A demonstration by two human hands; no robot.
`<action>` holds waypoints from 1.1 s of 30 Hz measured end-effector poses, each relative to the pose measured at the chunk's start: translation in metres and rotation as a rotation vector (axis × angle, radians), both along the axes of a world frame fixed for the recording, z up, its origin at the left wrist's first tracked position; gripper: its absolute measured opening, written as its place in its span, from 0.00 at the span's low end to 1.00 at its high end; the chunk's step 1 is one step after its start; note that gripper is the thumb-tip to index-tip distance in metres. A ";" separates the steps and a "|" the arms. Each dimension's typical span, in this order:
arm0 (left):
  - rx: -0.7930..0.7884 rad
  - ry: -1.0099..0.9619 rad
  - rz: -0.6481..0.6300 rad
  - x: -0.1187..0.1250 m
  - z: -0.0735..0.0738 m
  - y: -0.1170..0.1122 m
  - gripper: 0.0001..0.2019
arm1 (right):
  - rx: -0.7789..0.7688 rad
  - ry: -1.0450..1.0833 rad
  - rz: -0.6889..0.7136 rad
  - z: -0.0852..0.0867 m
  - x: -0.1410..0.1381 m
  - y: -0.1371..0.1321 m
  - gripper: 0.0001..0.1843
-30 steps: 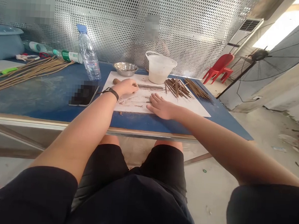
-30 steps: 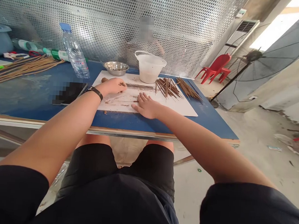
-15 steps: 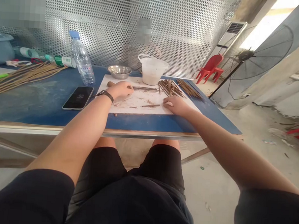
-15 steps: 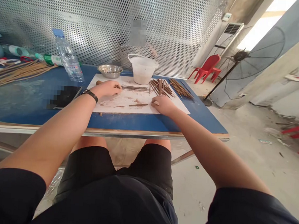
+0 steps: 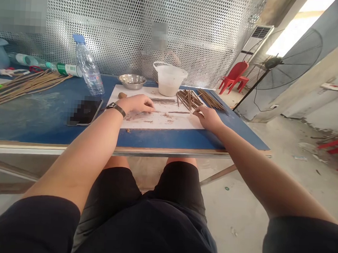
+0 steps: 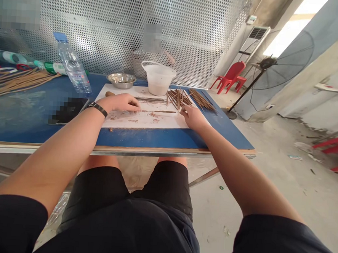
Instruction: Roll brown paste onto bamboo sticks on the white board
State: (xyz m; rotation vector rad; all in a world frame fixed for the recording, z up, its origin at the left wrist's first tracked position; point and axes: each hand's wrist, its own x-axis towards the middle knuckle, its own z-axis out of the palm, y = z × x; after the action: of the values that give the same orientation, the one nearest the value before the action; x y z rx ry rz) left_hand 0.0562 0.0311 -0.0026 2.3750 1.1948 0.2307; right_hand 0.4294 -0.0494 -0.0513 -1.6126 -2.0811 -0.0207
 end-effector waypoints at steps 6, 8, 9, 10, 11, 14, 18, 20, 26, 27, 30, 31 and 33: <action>0.009 -0.050 -0.046 -0.003 -0.010 0.013 0.18 | -0.027 0.042 -0.042 0.001 -0.002 0.002 0.09; 0.049 -0.051 -0.009 -0.003 -0.012 0.015 0.17 | -0.033 0.059 -0.043 0.001 -0.005 0.002 0.09; 0.074 -0.051 0.016 -0.003 -0.013 0.015 0.17 | -0.035 0.067 -0.043 0.001 -0.007 0.003 0.09; 0.096 -0.052 0.041 -0.003 -0.014 0.015 0.16 | -0.036 0.075 -0.043 0.001 -0.009 0.004 0.09; 0.109 -0.060 0.064 -0.004 -0.014 0.015 0.15 | -0.036 0.084 -0.043 0.002 -0.011 0.005 0.10; 0.119 -0.131 0.110 -0.004 -0.011 0.011 0.15 | -0.024 0.116 -0.049 0.005 -0.016 0.008 0.09; 0.188 -0.167 0.155 -0.002 -0.003 -0.001 0.08 | -0.002 0.151 -0.061 0.008 -0.020 0.012 0.08; 0.228 -0.164 0.186 0.000 0.001 -0.006 0.08 | 0.003 0.159 -0.060 0.010 -0.023 0.013 0.08; 0.225 -0.181 0.213 0.001 0.004 -0.011 0.08 | -0.057 0.162 -0.063 0.015 -0.031 0.015 0.08; 0.221 -0.186 0.215 0.000 0.004 -0.011 0.08 | -0.058 0.166 -0.067 0.015 -0.032 0.015 0.08; 0.220 -0.179 0.212 -0.002 0.004 -0.011 0.08 | -0.047 0.189 -0.085 0.012 -0.033 0.016 0.08; 0.225 -0.170 0.207 -0.002 0.004 -0.010 0.08 | -0.046 0.198 -0.088 0.010 -0.032 0.016 0.08; 0.233 -0.156 0.193 -0.003 0.003 -0.008 0.07 | -0.049 0.206 -0.084 0.006 -0.029 0.016 0.07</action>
State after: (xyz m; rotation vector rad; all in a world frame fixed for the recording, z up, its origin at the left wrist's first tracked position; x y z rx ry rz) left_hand 0.0535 0.0229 0.0001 2.3807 1.3856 0.6389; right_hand 0.4009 -0.0332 -0.0448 -1.6552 -1.8709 0.1628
